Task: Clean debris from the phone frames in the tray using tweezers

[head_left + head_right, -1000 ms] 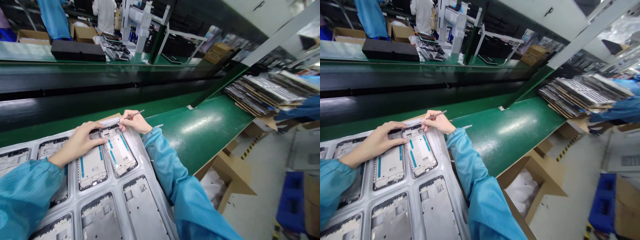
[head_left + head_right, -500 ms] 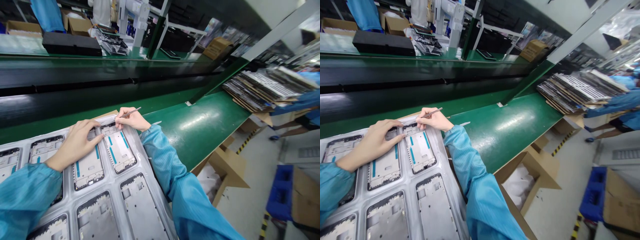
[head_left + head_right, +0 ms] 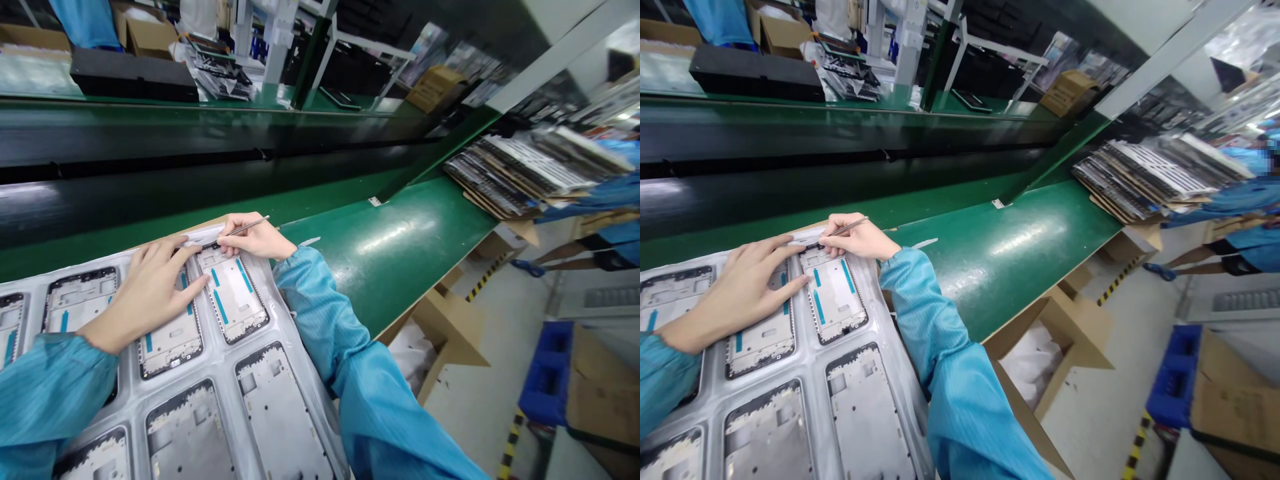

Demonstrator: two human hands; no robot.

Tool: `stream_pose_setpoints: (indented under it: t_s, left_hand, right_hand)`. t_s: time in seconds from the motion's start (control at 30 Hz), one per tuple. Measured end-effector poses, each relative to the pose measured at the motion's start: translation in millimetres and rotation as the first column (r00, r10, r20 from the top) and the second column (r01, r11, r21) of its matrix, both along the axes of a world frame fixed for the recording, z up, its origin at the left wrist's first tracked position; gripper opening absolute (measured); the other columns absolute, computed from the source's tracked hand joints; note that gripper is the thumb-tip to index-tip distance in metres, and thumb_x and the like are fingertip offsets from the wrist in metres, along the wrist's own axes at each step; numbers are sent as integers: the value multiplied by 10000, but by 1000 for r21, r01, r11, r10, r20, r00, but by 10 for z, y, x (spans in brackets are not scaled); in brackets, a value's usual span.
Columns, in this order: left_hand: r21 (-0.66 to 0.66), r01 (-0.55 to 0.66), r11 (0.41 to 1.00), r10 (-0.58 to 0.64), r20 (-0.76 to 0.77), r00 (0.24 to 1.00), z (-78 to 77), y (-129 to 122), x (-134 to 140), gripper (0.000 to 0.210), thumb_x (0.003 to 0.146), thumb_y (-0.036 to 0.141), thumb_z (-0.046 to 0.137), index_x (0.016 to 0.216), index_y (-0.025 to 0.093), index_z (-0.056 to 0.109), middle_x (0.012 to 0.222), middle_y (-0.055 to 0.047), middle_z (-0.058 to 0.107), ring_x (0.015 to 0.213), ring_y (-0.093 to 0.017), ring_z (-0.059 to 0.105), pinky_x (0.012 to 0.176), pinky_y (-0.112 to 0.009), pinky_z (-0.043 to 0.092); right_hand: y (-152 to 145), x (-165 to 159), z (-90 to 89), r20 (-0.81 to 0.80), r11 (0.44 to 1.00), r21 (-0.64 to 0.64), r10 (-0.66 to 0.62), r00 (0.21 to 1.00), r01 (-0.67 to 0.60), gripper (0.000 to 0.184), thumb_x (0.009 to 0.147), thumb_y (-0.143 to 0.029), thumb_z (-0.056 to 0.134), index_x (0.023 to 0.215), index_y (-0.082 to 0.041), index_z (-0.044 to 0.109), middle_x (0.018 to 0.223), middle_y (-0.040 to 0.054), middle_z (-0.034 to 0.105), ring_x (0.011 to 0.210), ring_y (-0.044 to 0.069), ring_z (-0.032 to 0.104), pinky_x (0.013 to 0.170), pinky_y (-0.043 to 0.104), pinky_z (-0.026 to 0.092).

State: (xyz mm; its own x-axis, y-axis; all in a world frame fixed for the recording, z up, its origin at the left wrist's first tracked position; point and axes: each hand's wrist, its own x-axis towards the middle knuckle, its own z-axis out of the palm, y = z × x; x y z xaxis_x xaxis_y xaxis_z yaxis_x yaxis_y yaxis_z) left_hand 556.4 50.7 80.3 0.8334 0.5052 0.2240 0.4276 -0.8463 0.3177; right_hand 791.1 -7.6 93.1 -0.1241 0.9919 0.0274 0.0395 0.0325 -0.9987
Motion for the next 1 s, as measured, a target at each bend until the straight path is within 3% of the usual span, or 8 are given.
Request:
stream_pose_setpoints:
  t_s: [0.3,0.67,0.83,1.0]
  left_hand:
    - [146,55,988,-43,-84,995,52,-56,26,700,994,571,237,1364,118,622,1376,-213,500,1266,-374,475,1030,-544,360]
    - [299,-18,954,98,-254,962,108,-316,183,639,942,337,262,1396,4,565,1389,-344,416,1319,-486,413,1058,-619,313]
    - [300,-42,953,112,-222,969,103,-296,181,590,914,315,313,1337,14,592,1317,-314,465,1264,-459,457,1033,-594,347]
    - [292,-42,955,115,-239,964,199,-315,220,515,899,322,369,1252,33,607,1201,-284,505,1144,-436,510,959,-550,389]
  right_hand:
    - [10,-8,-7,12,1000,4,-3,1000,3,273,836,-257,763,807,-73,563,727,59,658,616,111,643,568,185,541]
    - [-8,-58,18,55,999,3,-43,998,43,206,882,-205,692,806,-69,558,729,68,662,618,110,650,527,159,515]
    - [-1,11,4,11,997,22,-70,997,70,282,836,-273,758,810,-68,565,730,81,670,628,133,666,545,180,534]
    - [-27,57,148,-26,967,126,-220,975,221,398,789,-393,805,845,-83,562,762,99,682,638,169,676,542,222,539]
